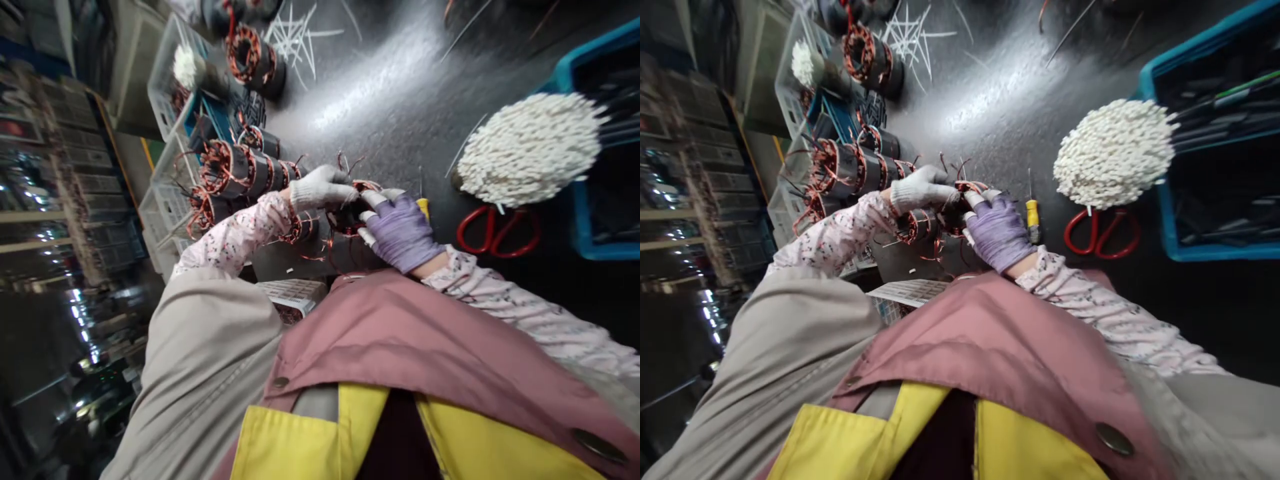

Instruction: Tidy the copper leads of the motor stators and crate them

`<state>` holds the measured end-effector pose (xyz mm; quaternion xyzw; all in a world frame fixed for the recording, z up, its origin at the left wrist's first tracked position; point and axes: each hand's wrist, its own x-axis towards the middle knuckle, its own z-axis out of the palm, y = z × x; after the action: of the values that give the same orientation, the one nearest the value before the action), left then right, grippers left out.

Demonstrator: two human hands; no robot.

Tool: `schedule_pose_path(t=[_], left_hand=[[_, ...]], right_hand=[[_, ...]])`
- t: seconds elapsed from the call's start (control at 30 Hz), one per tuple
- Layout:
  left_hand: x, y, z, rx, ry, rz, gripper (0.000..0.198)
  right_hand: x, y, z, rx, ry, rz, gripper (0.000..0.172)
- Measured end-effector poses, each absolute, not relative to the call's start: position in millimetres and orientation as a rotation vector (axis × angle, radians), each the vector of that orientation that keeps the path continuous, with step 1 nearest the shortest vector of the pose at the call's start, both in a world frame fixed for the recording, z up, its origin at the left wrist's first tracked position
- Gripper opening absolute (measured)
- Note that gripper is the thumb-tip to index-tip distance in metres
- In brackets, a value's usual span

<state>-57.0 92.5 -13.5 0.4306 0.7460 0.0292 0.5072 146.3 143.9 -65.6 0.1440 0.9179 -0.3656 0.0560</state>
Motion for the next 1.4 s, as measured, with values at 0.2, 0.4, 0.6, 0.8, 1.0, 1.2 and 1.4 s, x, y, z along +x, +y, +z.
schedule_pose_path(t=[0.2, 0.4, 0.6, 0.8, 1.0, 1.2, 1.4], left_hand=[[-31, 112, -10, 1.199, 1.684, -0.035, 0.017], [21, 55, 19, 0.779, 1.704, 0.596, 0.040], [-7, -61, -3, 0.717, 2.278, 0.201, 0.034], [-14, -110, -70, 0.813, 2.354, -0.489, 0.026], [-22, -146, -82, 0.931, 2.264, -0.465, 0.023], [-26, -155, -84, 0.943, 2.231, -0.503, 0.022], [-10, -148, -73, 0.907, 2.292, -0.538, 0.025]], right_hand=[[145, 142, -62, 0.445, 2.748, -1.147, 0.028], [151, 142, -75, 0.666, 2.731, -1.215, 0.039], [163, 146, -80, 0.292, 2.940, -1.040, 0.034], [170, 149, -84, 0.251, 3.000, -0.953, 0.032], [179, 154, -80, 0.115, 3.175, -0.822, 0.033], [183, 152, -76, 0.213, 3.125, -1.053, 0.032], [180, 152, -68, 0.340, 2.933, -1.156, 0.035]])
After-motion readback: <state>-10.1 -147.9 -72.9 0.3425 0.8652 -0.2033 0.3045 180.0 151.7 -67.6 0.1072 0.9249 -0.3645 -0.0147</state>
